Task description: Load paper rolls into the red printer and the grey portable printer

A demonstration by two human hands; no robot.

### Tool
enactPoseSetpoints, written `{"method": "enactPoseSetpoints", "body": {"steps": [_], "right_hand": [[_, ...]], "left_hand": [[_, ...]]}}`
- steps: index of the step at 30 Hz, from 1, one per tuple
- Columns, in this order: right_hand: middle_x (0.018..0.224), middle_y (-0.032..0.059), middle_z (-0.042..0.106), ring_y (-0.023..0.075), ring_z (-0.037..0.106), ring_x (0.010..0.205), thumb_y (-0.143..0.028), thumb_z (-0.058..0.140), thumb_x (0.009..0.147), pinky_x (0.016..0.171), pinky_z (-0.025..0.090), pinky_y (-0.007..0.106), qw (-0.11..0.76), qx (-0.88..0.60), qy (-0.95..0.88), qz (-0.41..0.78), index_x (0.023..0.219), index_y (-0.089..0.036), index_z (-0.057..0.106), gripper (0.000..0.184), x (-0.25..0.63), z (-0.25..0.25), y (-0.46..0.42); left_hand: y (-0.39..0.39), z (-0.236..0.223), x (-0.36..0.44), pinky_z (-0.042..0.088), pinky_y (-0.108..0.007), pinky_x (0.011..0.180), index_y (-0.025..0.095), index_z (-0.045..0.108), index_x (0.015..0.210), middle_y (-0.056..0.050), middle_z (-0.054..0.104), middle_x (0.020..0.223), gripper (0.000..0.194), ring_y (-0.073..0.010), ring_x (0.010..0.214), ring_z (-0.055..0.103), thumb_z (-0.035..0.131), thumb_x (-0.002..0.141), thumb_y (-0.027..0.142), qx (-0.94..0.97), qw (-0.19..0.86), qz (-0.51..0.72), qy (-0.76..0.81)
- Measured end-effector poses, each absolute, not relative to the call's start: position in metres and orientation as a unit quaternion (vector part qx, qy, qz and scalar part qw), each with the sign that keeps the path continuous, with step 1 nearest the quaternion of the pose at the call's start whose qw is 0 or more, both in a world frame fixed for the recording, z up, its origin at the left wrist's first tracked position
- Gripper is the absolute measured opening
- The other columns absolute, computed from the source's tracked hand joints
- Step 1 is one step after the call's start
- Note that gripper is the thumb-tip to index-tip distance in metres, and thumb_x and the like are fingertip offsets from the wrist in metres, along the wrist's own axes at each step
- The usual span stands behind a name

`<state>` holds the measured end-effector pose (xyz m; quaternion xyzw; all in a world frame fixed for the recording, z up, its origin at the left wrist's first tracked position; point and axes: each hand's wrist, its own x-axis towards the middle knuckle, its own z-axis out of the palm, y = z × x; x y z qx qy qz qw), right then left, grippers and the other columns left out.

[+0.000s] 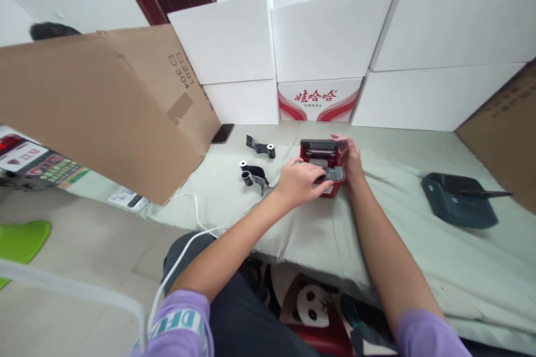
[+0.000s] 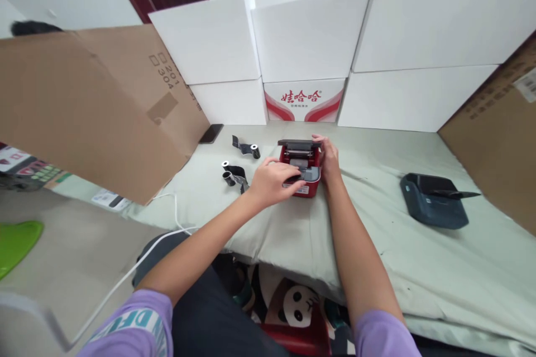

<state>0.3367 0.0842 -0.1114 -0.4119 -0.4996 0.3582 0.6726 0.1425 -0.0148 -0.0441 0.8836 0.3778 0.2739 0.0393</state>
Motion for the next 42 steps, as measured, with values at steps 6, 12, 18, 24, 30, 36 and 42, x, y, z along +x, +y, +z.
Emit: {"method": "enactPoseSetpoints", "body": {"steps": [6,12,18,24,30,36,42], "right_hand": [[0.126,0.0041,0.065,0.0269,0.059,0.12,-0.041,0.069,0.063,0.104,0.048,0.039,0.655,-0.375,-0.457,0.47,0.102,-0.027,0.063,0.042,0.342,-0.109,0.067],[0.129,0.0024,0.062,0.0258,0.061,0.116,-0.031,0.065,0.057,0.102,0.051,0.039,0.607,-0.387,-0.435,0.54,0.127,-0.031,0.051,0.071,0.343,-0.106,0.064],[0.136,0.0015,0.06,0.0264,0.061,0.119,-0.032,0.064,0.062,0.1,0.055,0.039,0.562,-0.404,-0.464,0.553,0.135,-0.032,0.05,0.075,0.348,-0.104,0.06],[0.137,0.0036,0.058,0.0252,0.063,0.116,-0.033,0.065,0.067,0.098,0.057,0.042,0.527,-0.452,-0.486,0.531,0.141,-0.033,0.046,0.076,0.358,-0.108,0.063],[0.153,0.0115,0.048,0.0341,0.051,0.137,-0.052,0.078,0.076,0.111,0.047,0.052,0.439,-0.498,-0.605,0.439,0.155,-0.031,0.035,0.092,0.37,-0.094,0.023],[0.155,0.0156,0.046,0.0381,0.049,0.14,-0.051,0.091,0.065,0.116,0.041,0.056,0.369,-0.439,-0.717,0.396,0.16,-0.026,0.024,0.119,0.383,-0.07,-0.012],[0.15,0.0133,0.054,0.0387,0.058,0.131,-0.045,0.096,0.059,0.109,0.05,0.053,0.38,-0.457,-0.708,0.383,0.157,-0.028,0.035,0.117,0.435,-0.051,-0.025]], "left_hand": [[0.007,-0.046,0.136,0.044,-0.039,0.1,0.022,0.072,0.09,-0.005,0.078,0.097,0.018,-0.0211,0.098,0.069,0.059,0.094,0.033,0.734,0.129,0.463,0.48],[0.039,-0.069,0.138,0.049,-0.034,0.097,0.017,0.06,0.135,-0.015,0.064,0.138,0.051,-0.0254,0.123,0.063,0.065,0.086,0.028,0.523,0.493,0.444,0.535],[0.041,-0.077,0.136,0.05,-0.035,0.097,0.023,0.061,0.137,-0.008,0.069,0.133,0.055,-0.0248,0.121,0.065,0.066,0.082,0.026,0.479,0.589,0.421,0.496],[0.039,-0.084,0.132,0.046,-0.042,0.111,0.021,0.06,0.141,-0.011,0.062,0.145,0.058,-0.0286,0.133,0.059,0.07,0.084,0.03,0.474,0.598,0.446,0.467],[0.031,-0.113,0.131,0.027,-0.042,0.127,0.016,0.042,0.156,-0.014,0.04,0.163,0.1,-0.0324,0.153,0.036,0.081,0.074,0.058,0.609,0.526,0.477,0.355],[0.019,-0.121,0.138,0.031,-0.05,0.125,0.021,0.005,0.166,-0.017,0.035,0.165,0.142,-0.0371,0.152,0.035,0.094,0.059,0.048,0.712,0.466,0.407,0.333],[0.024,-0.097,0.192,0.03,-0.052,0.125,0.024,0.01,0.166,-0.015,0.034,0.166,0.142,-0.0385,0.152,0.034,0.094,0.055,0.053,0.755,0.413,0.417,0.292]]}}
